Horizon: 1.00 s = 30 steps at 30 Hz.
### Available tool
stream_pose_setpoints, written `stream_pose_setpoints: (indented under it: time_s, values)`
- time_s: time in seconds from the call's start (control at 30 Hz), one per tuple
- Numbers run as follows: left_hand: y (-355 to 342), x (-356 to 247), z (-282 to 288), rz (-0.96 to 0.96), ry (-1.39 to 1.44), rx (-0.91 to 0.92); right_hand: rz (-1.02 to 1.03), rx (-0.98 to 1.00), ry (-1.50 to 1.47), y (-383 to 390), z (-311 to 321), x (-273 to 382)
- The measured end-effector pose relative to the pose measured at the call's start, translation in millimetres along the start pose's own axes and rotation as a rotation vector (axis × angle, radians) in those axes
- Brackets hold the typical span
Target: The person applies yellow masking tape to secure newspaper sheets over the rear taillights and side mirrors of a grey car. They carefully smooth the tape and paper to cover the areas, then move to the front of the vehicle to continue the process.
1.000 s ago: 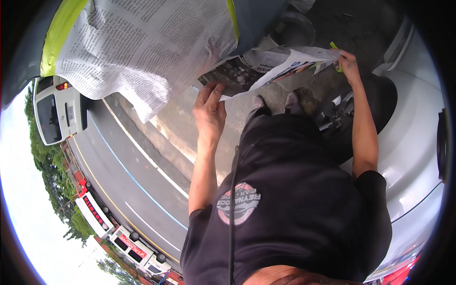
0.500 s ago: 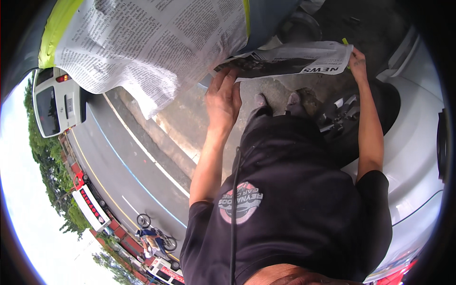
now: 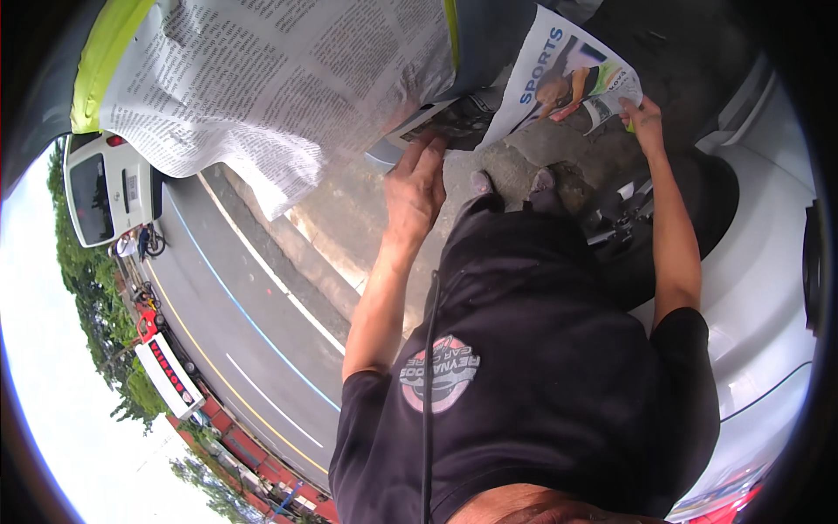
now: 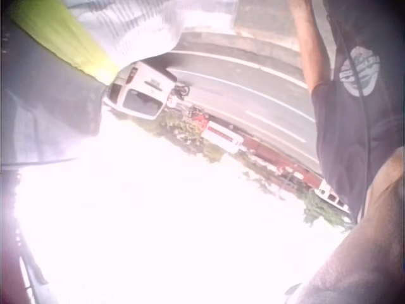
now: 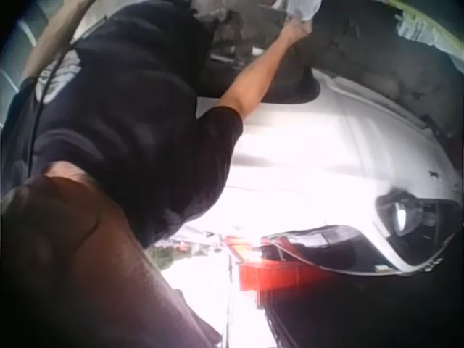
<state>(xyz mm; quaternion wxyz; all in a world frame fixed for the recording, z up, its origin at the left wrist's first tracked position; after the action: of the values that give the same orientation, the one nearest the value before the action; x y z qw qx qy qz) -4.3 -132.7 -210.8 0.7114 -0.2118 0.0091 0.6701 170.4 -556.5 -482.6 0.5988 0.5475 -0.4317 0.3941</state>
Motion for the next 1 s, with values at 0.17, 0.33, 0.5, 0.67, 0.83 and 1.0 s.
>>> stream_pose_setpoints:
  time_s: [0.17, 0.33, 0.5, 0.67, 0.83, 1.0]
  values:
    - [-18, -17, -3, 0.003, 0.010, -0.068, -0.012, -0.026, -0.100, -6, 2, -37]
    - [-28, -1, -22, -0.026, -0.181, 0.013, -0.051, -0.015, -0.136, -33, -3, -62]
    - [-34, 4, -20, -0.061, -0.270, -0.120, -0.042, 0.026, 0.134, -50, -13, -93]
    - [-29, 17, -13, -0.065, -0.319, -0.153, 0.057, 0.074, 0.451, -40, -20, -146]
    - [-27, 24, -1, -0.072, -0.336, -0.127, 0.313, 0.028, 0.649, -8, -44, -143]
    - [-16, 31, -7, 0.037, -0.207, -0.009, -0.005, 0.129, 0.146, 3, -44, -138]
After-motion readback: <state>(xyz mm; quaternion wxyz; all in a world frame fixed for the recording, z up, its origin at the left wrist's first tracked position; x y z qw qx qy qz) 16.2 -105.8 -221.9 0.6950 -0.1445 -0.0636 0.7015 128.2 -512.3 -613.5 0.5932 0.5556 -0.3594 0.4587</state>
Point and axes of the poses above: each hand's wrist, its own y-axis away from the middle knuckle, its own z-axis out of the back of the hand, x = y × z, the point moved 7 cm from there along -y, towards the middle knuckle, and after that the axes turned 14 degrees about -y, right-handed, at the moved point
